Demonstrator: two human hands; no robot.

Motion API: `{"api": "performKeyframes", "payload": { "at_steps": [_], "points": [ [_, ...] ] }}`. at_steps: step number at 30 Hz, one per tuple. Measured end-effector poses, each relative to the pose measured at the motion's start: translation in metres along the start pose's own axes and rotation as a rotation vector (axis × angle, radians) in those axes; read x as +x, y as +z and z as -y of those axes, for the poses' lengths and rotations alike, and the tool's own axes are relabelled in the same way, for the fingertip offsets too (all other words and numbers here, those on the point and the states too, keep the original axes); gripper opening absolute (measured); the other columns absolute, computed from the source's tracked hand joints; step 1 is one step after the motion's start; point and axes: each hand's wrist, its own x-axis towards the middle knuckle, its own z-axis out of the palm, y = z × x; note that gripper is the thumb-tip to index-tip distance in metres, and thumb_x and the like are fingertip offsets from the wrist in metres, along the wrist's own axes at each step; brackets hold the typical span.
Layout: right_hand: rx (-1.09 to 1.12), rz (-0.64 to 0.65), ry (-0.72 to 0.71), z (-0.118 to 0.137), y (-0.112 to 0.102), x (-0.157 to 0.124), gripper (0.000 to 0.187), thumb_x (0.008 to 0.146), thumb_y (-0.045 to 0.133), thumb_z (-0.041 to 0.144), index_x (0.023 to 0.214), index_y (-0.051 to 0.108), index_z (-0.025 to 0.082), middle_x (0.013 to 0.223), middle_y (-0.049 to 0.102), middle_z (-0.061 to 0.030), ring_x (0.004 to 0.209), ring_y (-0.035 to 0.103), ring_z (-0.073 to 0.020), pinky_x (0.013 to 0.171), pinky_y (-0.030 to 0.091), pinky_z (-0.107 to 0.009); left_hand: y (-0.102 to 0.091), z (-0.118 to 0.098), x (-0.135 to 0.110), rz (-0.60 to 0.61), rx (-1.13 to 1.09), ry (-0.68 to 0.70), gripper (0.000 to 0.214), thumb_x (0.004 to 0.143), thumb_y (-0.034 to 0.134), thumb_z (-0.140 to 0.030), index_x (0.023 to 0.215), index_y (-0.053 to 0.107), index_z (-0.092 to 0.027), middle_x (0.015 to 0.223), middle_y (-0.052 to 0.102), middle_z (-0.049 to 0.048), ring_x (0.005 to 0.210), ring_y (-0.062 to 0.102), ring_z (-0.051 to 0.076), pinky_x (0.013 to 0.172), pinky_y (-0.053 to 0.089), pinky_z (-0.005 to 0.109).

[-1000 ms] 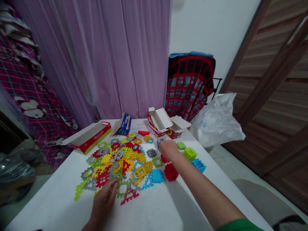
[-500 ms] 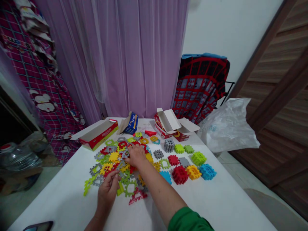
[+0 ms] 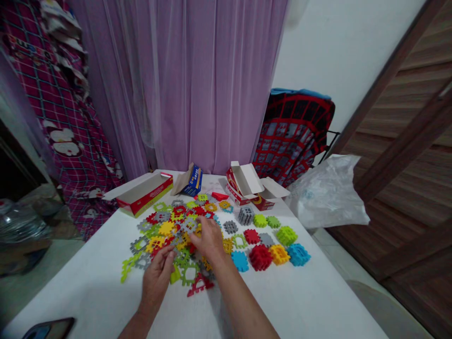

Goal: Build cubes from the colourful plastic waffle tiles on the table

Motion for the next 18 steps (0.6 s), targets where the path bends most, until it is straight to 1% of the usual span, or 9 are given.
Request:
{"api": "performKeyframes", "payload": {
  "at_steps": [2, 4, 6, 9, 12, 15, 18],
  "points": [
    [0.1, -0.046, -0.029, 0.002, -0.004, -0.017, 0.038, 0.074, 0.065, 0.024, 0.111, 0.059, 0.022, 0.111, 0.066, -0.0053, 0.106, 0.058, -0.0217, 0.093, 0.043, -0.034, -0.001, -0.002, 0.0, 0.062, -0.071, -0.035, 0.043, 0.082, 0.053, -0.052, 0.102, 0.069, -0.017, 0.086, 0.077, 0.0072, 0.06, 0.067, 0.016, 0.054, 0.055, 0.027],
    [0.137, -0.067, -0.049, 0.007, -0.006, -0.031, 0.037, 0.073, 0.066, 0.023, 0.109, 0.06, 0.022, 0.109, 0.067, -0.0056, 0.104, 0.059, -0.0223, 0.092, 0.044, -0.035, -0.002, -0.004, 0.001, 0.082, -0.098, -0.061, 0.045, 0.081, 0.053, -0.054, 0.103, 0.068, -0.017, 0.085, 0.076, 0.0068, 0.059, 0.066, 0.016, 0.053, 0.055, 0.027],
    [0.133, -0.056, -0.064, 0.012, -0.005, -0.044, 0.038, 0.071, 0.068, 0.023, 0.108, 0.061, 0.021, 0.107, 0.067, -0.0062, 0.102, 0.059, -0.0232, 0.09, 0.044, -0.036, -0.003, -0.006, 0.001, 0.081, -0.103, -0.078, 0.045, 0.079, 0.055, -0.055, 0.099, 0.069, -0.017, 0.077, 0.075, 0.0048, 0.054, 0.064, 0.016, 0.051, 0.054, 0.027],
    [0.115, -0.027, -0.084, 0.018, -0.003, -0.057, 0.035, 0.07, 0.07, 0.025, 0.105, 0.063, 0.021, 0.102, 0.069, -0.0059, 0.098, 0.06, -0.0225, 0.087, 0.045, -0.034, -0.003, -0.008, 0.0, 0.093, -0.111, -0.089, 0.044, 0.078, 0.055, -0.057, 0.089, 0.069, -0.017, 0.061, 0.069, 0.0006, 0.048, 0.059, 0.014, 0.047, 0.051, 0.025],
    [0.088, -0.046, -0.096, 0.016, -0.003, -0.062, 0.029, 0.071, 0.07, 0.027, 0.099, 0.065, 0.022, 0.097, 0.069, -0.0042, 0.094, 0.061, -0.0212, 0.084, 0.045, -0.031, -0.004, -0.009, -0.002, 0.121, -0.134, -0.078, 0.043, 0.078, 0.054, -0.058, 0.083, 0.068, -0.018, 0.061, 0.068, 0.0, 0.046, 0.057, 0.013, 0.045, 0.049, 0.023],
    [0.016, -0.131, -0.061, -0.003, -0.016, -0.056, 0.026, 0.072, 0.069, 0.031, 0.097, 0.066, 0.023, 0.095, 0.07, -0.0042, 0.093, 0.062, -0.0209, 0.083, 0.045, -0.03, -0.005, -0.008, -0.002, 0.121, -0.123, -0.076, 0.043, 0.08, 0.052, -0.058, 0.085, 0.067, -0.018, 0.064, 0.07, 0.0008, 0.047, 0.058, 0.013, 0.045, 0.049, 0.023],
    [-0.109, -0.242, 0.076, -0.04, -0.046, -0.038, 0.026, 0.076, 0.065, 0.039, 0.096, 0.066, 0.022, 0.093, 0.07, -0.0047, 0.089, 0.062, -0.0207, 0.079, 0.045, -0.03, -0.006, -0.006, -0.001, 0.097, -0.1, -0.07, 0.046, 0.08, 0.051, -0.06, 0.086, 0.068, -0.018, 0.065, 0.071, 0.0017, 0.047, 0.059, 0.014, 0.046, 0.051, 0.024]
  ]
}}
